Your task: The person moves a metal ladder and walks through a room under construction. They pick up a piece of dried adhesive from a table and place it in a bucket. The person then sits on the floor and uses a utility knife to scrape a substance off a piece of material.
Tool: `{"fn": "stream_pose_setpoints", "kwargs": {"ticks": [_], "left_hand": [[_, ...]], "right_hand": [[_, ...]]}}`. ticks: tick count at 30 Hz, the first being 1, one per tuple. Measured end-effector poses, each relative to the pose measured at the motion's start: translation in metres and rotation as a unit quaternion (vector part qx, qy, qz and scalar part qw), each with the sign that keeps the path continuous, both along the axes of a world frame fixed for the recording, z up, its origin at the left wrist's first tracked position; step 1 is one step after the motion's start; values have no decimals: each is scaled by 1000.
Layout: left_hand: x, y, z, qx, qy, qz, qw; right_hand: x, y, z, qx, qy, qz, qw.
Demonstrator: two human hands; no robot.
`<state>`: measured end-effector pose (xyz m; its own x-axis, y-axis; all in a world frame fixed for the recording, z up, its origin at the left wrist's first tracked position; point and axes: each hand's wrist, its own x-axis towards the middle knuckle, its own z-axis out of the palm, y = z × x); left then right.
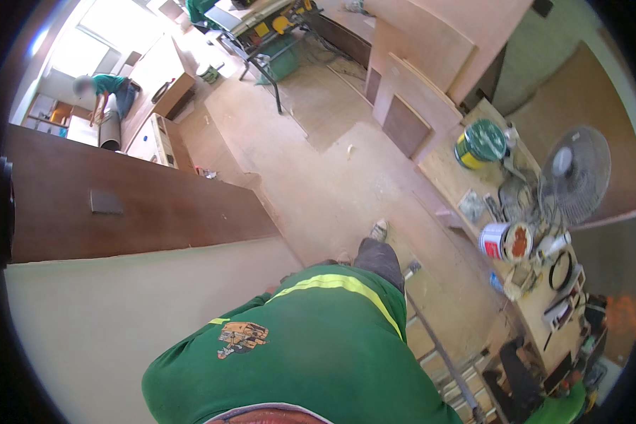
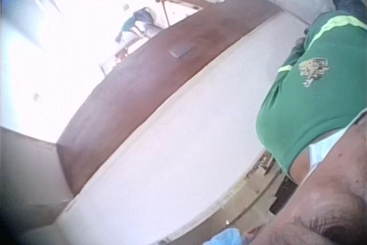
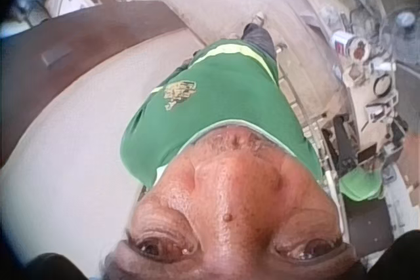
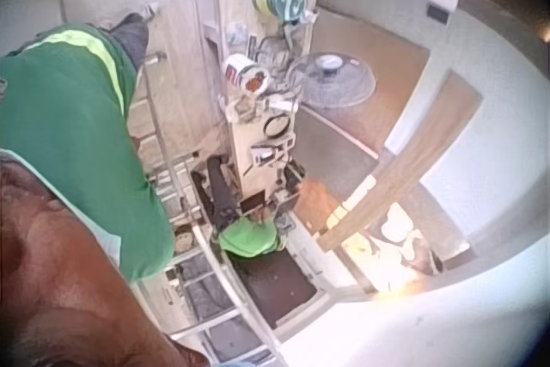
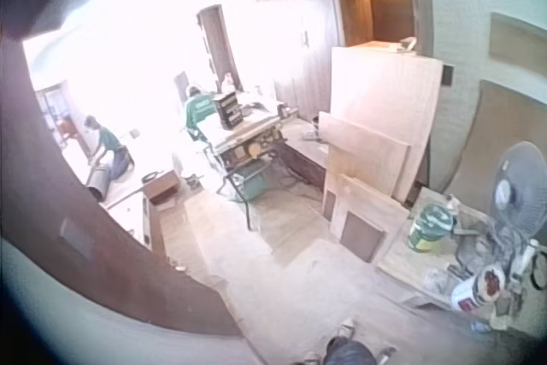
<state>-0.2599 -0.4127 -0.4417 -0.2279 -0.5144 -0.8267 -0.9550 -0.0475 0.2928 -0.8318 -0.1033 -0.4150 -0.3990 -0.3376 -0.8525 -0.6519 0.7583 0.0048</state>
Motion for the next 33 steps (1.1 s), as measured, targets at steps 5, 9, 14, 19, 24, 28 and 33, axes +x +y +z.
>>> {"fn": "stream_pose_setpoints", "kwargs": {"ticks": [5, 9, 14, 19, 24, 28, 33], "left_hand": [[-11, -69, -9, 31, -3, 33, 999], [-80, -175, -4, 158, 244, 666, 687], [-130, -268, 23, 12, 296, 546, 783], [-77, -255, 13, 83, 320, 629, 703], [-122, -260, 22, -7, 3, 456, 890], [-100, -269, -4, 19, -29, 317, 948], [-83, -316, -28, 49, -7, 295, 954]], "right_hand": [[-37, -110, -42, -26, -93, -1, 995], [-93, -211, -73, -51, -125, -57, 989], [-148, -415, -83, -169, -204, -269, 926], [-107, -633, 25, -269, -309, -248, 878], [-113, -694, -17, -245, -294, -197, 903], [-112, -647, -100, -63, -190, 63, 978], [-106, -651, -76, 51, -182, 195, 962]]}}
